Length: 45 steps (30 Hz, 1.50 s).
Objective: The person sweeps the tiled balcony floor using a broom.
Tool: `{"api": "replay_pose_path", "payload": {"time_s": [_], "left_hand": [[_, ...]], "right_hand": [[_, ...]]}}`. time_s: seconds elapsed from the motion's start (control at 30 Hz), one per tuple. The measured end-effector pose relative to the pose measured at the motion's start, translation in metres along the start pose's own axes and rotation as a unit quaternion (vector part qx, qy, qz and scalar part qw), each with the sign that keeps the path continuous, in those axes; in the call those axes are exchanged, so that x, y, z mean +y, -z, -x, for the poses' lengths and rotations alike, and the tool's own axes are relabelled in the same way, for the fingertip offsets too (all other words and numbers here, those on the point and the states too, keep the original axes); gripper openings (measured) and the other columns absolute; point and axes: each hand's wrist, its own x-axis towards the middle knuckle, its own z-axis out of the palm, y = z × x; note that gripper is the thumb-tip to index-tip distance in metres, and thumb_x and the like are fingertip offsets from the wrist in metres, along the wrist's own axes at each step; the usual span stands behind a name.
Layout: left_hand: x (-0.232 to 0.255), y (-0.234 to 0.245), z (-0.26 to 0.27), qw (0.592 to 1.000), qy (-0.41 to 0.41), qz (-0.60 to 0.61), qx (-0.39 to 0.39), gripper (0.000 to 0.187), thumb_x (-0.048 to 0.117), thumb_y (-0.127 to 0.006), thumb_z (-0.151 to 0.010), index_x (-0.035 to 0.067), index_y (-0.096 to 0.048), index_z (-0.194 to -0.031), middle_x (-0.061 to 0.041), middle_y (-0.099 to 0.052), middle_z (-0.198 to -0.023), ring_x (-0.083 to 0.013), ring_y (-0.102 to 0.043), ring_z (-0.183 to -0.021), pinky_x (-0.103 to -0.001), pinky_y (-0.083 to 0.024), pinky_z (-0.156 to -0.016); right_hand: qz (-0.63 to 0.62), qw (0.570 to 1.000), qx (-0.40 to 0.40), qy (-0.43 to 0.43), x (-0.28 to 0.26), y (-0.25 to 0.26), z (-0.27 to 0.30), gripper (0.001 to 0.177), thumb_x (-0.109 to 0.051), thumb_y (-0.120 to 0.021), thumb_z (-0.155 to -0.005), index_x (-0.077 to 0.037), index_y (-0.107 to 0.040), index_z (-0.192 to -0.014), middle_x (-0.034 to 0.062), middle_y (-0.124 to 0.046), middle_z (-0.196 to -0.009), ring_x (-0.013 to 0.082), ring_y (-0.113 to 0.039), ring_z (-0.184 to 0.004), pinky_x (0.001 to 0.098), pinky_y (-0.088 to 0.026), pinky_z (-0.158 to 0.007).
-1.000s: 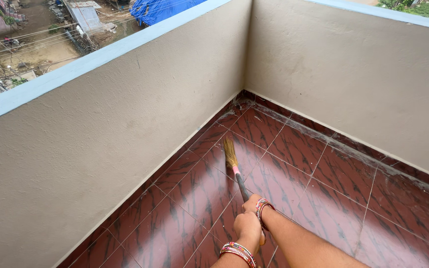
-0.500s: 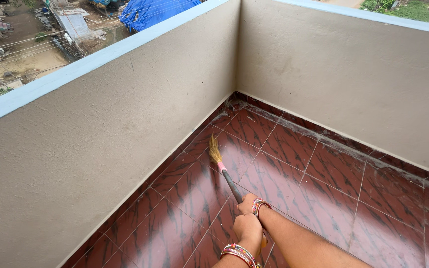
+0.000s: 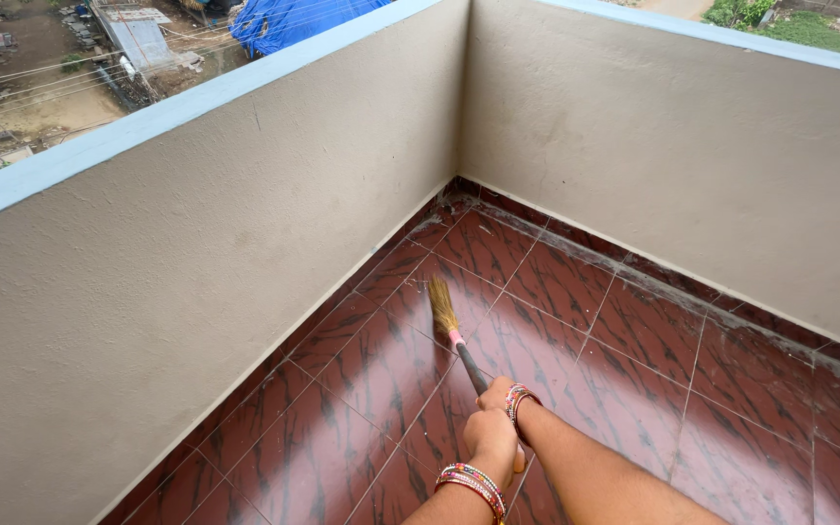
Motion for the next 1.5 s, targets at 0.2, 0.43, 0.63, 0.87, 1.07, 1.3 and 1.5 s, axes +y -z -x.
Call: {"api": "replay_pose_path", "payload": {"time_s": [0.2,0.43,0.63,0.87,1.07,1.3,1.5], "left_hand": [[-0.001,0.003,0.010,0.999,0.000,0.033,-0.003,0.035,0.020,-0.044,-0.098,-0.007,-0.066,-0.100,-0.014,-0.067,-0.082,-0.0207,-0.059,-0.054,-0.039,-0.040,-0.046],[-0.001,0.015,0.038,0.999,-0.025,-0.022,0.020,0.037,0.021,-0.043,-0.098,-0.006,-0.067,-0.091,-0.016,-0.070,-0.077,-0.0250,-0.067,-0.053,-0.038,-0.048,-0.047],[-0.030,0.009,0.028,1.000,0.009,-0.004,0.015,0.036,0.022,-0.044,-0.098,-0.005,-0.066,-0.091,-0.015,-0.068,-0.073,-0.0240,-0.064,-0.050,-0.038,-0.046,-0.045],[-0.055,0.002,0.022,0.996,0.049,0.063,-0.024,0.035,0.022,-0.044,-0.097,-0.004,-0.066,-0.091,-0.014,-0.065,-0.068,-0.0226,-0.060,-0.047,-0.037,-0.042,-0.042],[-0.046,0.016,0.048,0.998,0.033,0.032,-0.041,0.027,0.015,-0.044,-0.095,-0.003,-0.062,-0.091,-0.015,-0.063,-0.068,-0.0224,-0.056,-0.046,-0.038,-0.036,-0.042],[-0.031,0.035,0.080,0.999,0.000,0.002,-0.051,0.030,0.013,-0.044,-0.094,-0.007,-0.065,-0.097,-0.016,-0.066,-0.075,-0.0222,-0.061,-0.048,-0.038,-0.040,-0.041],[-0.038,0.045,0.095,0.998,0.006,0.004,-0.057,0.030,0.013,-0.044,-0.094,-0.007,-0.066,-0.100,-0.017,-0.067,-0.078,-0.0224,-0.062,-0.052,-0.038,-0.042,-0.043]], "right_hand": [[-0.047,0.998,0.038,0.022,-0.002,0.006,0.012,0.031,-0.026,-0.074,-0.081,-0.003,-0.076,-0.102,0.0191,-0.077,-0.097,0.0289,-0.076,-0.093,0.0406,-0.059,-0.083],[0.040,0.997,0.025,0.060,-0.017,-0.002,0.025,0.034,-0.033,-0.074,-0.083,-0.005,-0.079,-0.101,0.0170,-0.075,-0.098,0.0293,-0.074,-0.093,0.0406,-0.056,-0.085],[0.024,0.996,-0.036,0.073,0.004,-0.031,0.017,0.036,-0.036,-0.076,-0.080,-0.005,-0.080,-0.099,0.0158,-0.079,-0.097,0.0280,-0.076,-0.094,0.0408,-0.057,-0.085],[0.079,0.995,-0.042,0.050,0.037,-0.043,0.012,0.036,-0.037,-0.077,-0.081,-0.007,-0.080,-0.100,0.0151,-0.077,-0.100,0.0274,-0.074,-0.095,0.0401,-0.056,-0.086],[0.101,0.992,0.008,0.072,0.048,-0.037,0.020,0.037,-0.039,-0.077,-0.082,-0.008,-0.080,-0.101,0.0144,-0.076,-0.102,0.0270,-0.072,-0.097,0.0395,-0.056,-0.087],[-0.004,1.000,0.024,0.010,0.014,-0.012,0.077,0.032,-0.028,-0.073,-0.081,-0.007,-0.080,-0.103,0.0153,-0.078,-0.098,0.0267,-0.076,-0.092,0.0394,-0.058,-0.083],[0.018,1.000,-0.008,0.021,-0.008,-0.013,0.121,0.030,-0.026,-0.072,-0.082,-0.007,-0.079,-0.104,0.0145,-0.077,-0.097,0.0267,-0.075,-0.091,0.0396,-0.058,-0.081]]}}
